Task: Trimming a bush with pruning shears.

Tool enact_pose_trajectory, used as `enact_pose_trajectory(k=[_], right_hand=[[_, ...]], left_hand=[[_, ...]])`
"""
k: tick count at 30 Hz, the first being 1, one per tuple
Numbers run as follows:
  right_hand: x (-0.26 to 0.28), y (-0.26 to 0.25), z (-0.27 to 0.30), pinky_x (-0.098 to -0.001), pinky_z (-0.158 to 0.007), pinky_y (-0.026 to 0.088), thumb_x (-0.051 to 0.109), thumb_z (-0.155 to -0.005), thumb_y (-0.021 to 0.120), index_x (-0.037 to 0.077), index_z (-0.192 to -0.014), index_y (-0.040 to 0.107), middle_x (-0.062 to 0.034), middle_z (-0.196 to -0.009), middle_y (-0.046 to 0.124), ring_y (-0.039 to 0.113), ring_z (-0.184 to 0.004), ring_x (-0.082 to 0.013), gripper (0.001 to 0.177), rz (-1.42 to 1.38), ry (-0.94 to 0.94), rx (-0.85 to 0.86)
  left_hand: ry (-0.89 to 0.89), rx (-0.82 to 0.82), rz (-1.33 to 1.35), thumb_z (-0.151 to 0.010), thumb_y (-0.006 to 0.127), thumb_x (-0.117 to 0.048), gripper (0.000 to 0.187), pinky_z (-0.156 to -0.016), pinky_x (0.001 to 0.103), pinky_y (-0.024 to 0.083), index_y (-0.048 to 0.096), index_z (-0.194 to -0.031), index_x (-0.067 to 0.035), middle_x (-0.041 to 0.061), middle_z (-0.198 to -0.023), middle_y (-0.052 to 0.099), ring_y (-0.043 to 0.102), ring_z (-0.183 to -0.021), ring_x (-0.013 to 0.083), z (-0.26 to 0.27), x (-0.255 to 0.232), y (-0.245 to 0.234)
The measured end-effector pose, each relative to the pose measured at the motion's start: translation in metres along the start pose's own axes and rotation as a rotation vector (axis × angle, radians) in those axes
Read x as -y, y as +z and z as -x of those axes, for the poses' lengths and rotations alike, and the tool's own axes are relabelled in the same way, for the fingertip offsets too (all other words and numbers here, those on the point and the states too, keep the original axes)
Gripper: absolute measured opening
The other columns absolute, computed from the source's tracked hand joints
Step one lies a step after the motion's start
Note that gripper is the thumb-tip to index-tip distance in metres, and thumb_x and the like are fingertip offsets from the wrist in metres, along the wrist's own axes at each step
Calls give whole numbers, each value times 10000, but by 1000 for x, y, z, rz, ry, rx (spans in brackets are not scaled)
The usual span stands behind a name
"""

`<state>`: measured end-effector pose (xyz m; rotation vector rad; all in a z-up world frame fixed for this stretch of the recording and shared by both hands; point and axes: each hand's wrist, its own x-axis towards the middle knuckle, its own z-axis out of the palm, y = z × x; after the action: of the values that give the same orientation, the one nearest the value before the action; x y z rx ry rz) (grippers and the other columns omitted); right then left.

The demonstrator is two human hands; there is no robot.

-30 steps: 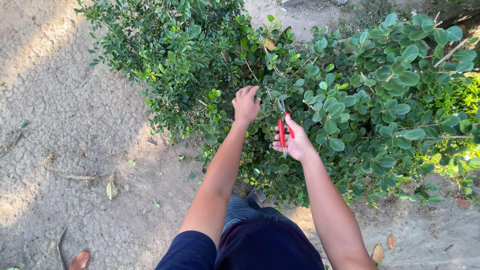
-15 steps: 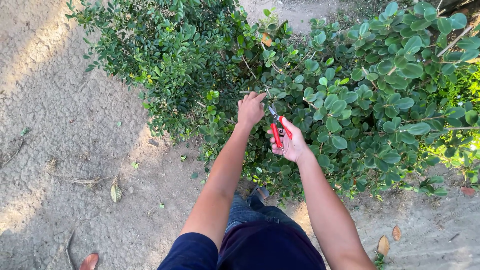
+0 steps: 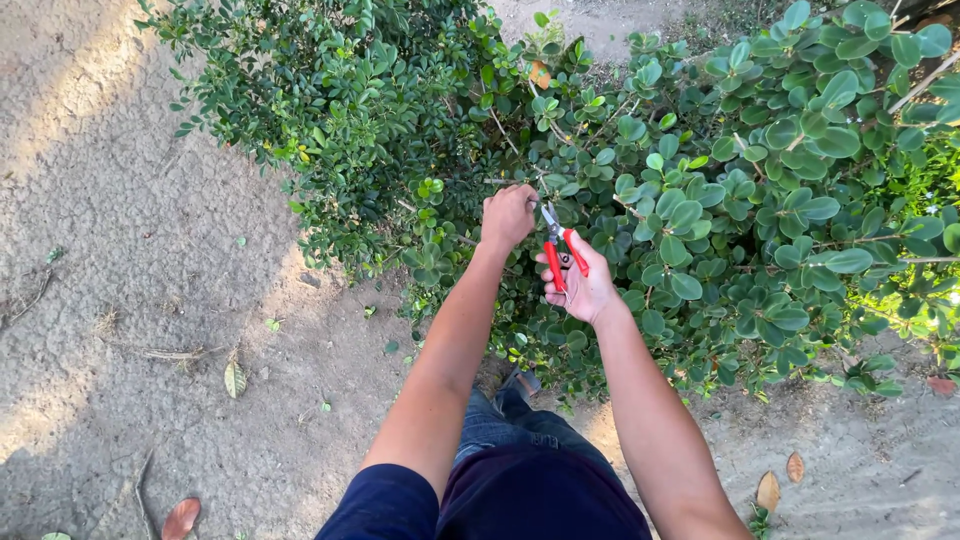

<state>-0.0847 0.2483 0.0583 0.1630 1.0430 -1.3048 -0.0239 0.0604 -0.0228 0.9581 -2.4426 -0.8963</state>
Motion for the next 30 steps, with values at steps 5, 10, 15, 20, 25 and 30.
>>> enact_pose_trajectory(k=[5, 10, 15, 20, 25, 30], right_hand=[[-5, -7, -9, -282, -532, 444, 707, -926, 533, 28, -1128, 671, -21, -706, 588, 528, -535, -147, 722, 11, -8, 1], [-15, -16, -15, -284, -495, 381, 710, -928, 525, 43, -1090, 665, -1, -654, 545, 446, -475, -132, 701, 30, -35, 1], [-20, -16, -13, -283, -481, 355, 670, -956, 497, 53, -1123, 630, 29, -628, 510, 377, -428, -86, 653, 61, -64, -22], [-25, -24, -15, -266, -465, 321, 621, -1001, 509, 50, -1139, 622, 58, -618, 482, 361, -418, -64, 599, 53, -90, -24], [-19, -15, -1, -269, -467, 328, 620, -999, 493, 64, -1119, 631, 56, -612, 482, 367, -414, -68, 585, 36, -145, -18], [-13, -15, 5, -300, -503, 350, 665, -963, 487, 100, -1085, 658, 17, -649, 518, 379, -436, -105, 603, 5, -129, -32]], left_hand=[[-23, 5, 29, -867, 619, -98, 159, -869, 508, 486, 728, -975, -143, 68, -986, 727, 673, -1022, 307, 3, 2, -1], [-96, 59, 56, -869, 597, -78, 204, -860, 505, 492, 738, -1002, -140, 73, -994, 729, 686, -991, 310, 8, -1, -7], [-50, 9, 74, -863, 603, -74, 200, -861, 502, 506, 736, -1000, -130, 91, -984, 730, 682, -990, 328, 10, 5, 0], [-82, -24, 99, -877, 606, -71, 178, -876, 504, 516, 730, -995, -118, 104, -985, 733, 685, -1003, 332, 15, 1, -9], [-149, -70, 169, -926, 588, -96, 209, -950, 478, 535, 725, -1077, -141, 106, -1127, 731, 686, -1084, 321, 15, 8, -21], [-159, -219, 64, -860, 678, -137, 395, -1021, 507, 445, 684, -1253, -92, 134, -1408, 543, 537, -1267, 365, 18, 15, -15]])
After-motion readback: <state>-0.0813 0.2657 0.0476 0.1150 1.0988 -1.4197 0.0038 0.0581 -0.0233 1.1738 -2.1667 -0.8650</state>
